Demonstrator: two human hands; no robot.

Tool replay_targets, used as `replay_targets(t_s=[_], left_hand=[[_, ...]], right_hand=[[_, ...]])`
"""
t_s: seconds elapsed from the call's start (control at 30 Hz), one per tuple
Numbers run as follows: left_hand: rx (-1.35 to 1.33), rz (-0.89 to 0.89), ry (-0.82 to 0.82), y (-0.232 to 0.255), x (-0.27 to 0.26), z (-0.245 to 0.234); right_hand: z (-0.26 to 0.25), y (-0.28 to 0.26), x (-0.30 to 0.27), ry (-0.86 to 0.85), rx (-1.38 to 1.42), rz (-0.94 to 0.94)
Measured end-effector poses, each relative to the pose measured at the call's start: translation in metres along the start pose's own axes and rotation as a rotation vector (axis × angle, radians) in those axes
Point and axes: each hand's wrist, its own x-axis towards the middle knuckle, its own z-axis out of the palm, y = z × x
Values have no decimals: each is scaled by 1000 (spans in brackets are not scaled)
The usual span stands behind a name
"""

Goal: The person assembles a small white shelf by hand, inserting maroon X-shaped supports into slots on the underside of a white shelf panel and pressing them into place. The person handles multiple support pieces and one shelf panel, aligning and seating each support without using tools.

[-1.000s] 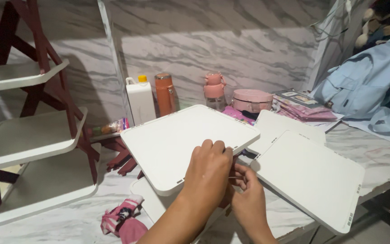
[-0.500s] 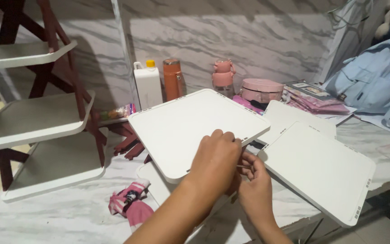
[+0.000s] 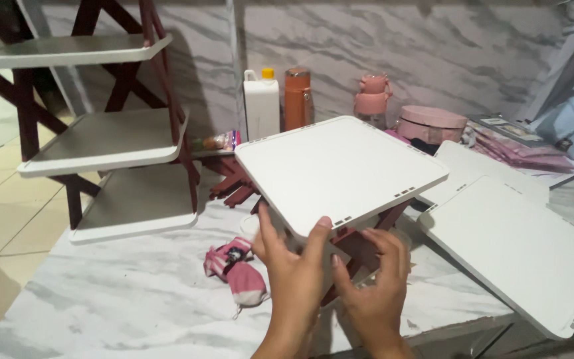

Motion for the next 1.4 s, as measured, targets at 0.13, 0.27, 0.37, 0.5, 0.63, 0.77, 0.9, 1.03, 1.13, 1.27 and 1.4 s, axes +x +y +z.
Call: replay_targets(t_s=[0.13,0.27,0.37,0.5,0.63,0.77,0.9,1.03,1.13,1.27,1.4], left_hand=[[-175,-584,-199,1,1,-10],[-141,-523,-279,7,1,-9],[-160,-526,-261,9,4,-7],[-168,-542,-254,9,5,-7],[-172,-543,-252,13,7,-7],[-192,-525,-270,18,6,-6],[-247,-527,-257,21,2,-4],[-322,-496,-233,22,-2,-2],[-354,-426,-253,24,-5,-2],[-298,-526,-185,24,-7,-1],[-355,-452,-239,19,-2,-2]], right_hand=[[0,-3,-2,-38,17,48],[-3,-1,2,-49,-24,23],[-6,-1,5,-68,0,8],[-7,1,6,-82,-29,-15],[-9,1,9,-94,-35,-27],[-8,1,10,-107,-24,-41],[-4,0,9,-102,-4,-11],[-2,0,9,-100,-14,-7],[-1,-1,10,-105,0,-1],[-1,-2,10,-104,32,10],[-1,-1,10,-109,28,29]])
